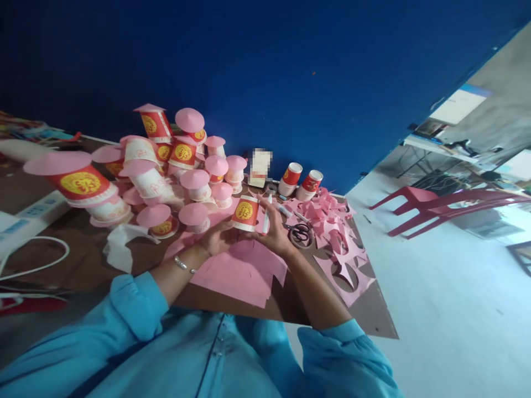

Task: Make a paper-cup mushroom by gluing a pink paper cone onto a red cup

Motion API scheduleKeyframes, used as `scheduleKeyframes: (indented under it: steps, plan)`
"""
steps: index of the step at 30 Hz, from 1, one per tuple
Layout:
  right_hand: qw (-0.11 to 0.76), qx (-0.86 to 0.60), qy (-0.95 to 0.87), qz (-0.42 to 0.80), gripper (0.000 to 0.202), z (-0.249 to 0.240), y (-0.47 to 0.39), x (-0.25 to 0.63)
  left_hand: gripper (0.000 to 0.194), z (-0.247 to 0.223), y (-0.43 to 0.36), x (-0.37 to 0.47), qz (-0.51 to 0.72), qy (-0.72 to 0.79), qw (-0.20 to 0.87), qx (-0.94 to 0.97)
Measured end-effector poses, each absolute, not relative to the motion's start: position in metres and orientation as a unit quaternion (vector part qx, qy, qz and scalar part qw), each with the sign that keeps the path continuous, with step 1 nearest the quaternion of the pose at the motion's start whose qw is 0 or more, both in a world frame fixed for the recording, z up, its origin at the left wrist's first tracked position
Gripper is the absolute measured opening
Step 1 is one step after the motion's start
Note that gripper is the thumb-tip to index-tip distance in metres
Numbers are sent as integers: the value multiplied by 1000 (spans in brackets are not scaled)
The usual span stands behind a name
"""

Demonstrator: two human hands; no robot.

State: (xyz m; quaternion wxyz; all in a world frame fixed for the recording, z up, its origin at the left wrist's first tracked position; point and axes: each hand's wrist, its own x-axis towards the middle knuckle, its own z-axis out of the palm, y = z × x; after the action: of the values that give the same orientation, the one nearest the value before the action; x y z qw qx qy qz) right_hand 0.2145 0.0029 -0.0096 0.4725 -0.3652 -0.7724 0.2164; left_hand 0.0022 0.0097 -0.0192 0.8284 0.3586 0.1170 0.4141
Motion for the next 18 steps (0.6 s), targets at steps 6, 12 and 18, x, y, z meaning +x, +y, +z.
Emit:
scheduleKeyframes:
  steps: [6,12,18]
  plan:
    - [459,-384,-789,141,89,-8,-3,217,59,-13,9,3,407,148,781,449]
    - [484,-372,-782,124,89,-12,-4,223,67,2,12,4,384,187,742,516]
    - [476,-362,-792,122,92,-20,-3,230,66,10,15,0,318,215,727,570]
